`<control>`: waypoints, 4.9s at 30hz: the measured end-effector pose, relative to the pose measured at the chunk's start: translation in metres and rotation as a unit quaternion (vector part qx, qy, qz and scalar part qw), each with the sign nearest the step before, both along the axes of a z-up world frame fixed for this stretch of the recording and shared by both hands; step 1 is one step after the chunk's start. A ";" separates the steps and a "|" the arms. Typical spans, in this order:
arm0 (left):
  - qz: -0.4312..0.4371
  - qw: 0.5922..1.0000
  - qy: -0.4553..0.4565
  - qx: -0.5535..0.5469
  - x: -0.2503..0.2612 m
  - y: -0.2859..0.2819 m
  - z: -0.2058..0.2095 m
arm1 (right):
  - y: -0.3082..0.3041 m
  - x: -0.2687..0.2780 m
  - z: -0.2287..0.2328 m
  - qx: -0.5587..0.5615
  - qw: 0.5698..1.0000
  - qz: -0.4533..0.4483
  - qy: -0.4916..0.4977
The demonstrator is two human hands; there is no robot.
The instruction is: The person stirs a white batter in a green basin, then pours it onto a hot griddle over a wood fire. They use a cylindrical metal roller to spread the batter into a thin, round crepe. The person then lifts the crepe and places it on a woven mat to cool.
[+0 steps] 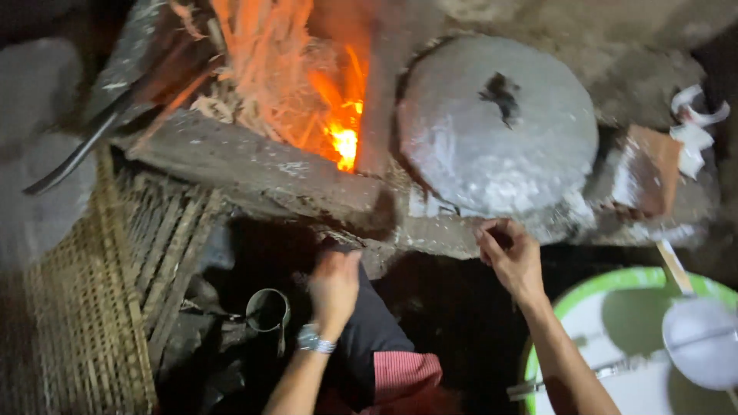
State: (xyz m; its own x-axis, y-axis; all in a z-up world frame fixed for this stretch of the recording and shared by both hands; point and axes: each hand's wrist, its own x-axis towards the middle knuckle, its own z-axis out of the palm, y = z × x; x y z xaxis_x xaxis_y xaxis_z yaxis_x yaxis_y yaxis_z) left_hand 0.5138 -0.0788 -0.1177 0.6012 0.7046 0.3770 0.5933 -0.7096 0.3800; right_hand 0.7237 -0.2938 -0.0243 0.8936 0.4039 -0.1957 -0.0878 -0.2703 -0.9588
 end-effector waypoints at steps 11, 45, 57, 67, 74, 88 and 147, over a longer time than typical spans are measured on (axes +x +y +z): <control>-0.527 0.831 0.123 -0.134 0.059 -0.189 0.031 | -0.256 -0.098 0.036 -0.458 0.843 -0.060 -0.276; -0.524 0.769 0.172 -0.322 0.034 -0.245 0.009 | -0.299 -0.263 -0.010 -0.446 0.865 -0.177 -0.147; -0.334 0.643 0.237 -0.647 0.073 -0.252 -0.016 | -0.308 -0.254 -0.007 -0.395 0.797 -0.311 -0.334; -0.328 0.636 0.221 -0.663 0.069 -0.253 0.007 | -0.287 -0.220 -0.022 -0.178 0.861 -0.395 -0.267; -0.338 0.658 0.201 -0.642 0.066 -0.255 -0.022 | -0.260 -0.234 -0.001 -0.154 0.876 -0.414 -0.195; -0.353 0.675 0.212 -0.612 0.067 -0.258 -0.045 | -0.253 -0.231 0.043 -0.050 0.878 -0.475 -0.016; -0.566 0.743 0.191 -0.301 0.066 -0.243 0.017 | -0.338 -0.214 0.011 -0.311 0.826 -0.427 -0.198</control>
State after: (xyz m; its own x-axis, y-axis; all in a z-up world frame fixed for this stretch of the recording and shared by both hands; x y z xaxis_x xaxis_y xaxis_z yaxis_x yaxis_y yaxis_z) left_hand 0.5802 -0.3216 -0.1005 0.9191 -0.3635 -0.1522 -0.1090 -0.6058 0.7881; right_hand 0.5095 -0.6317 -0.0129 0.8441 -0.4751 0.2485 -0.2132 -0.7228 -0.6574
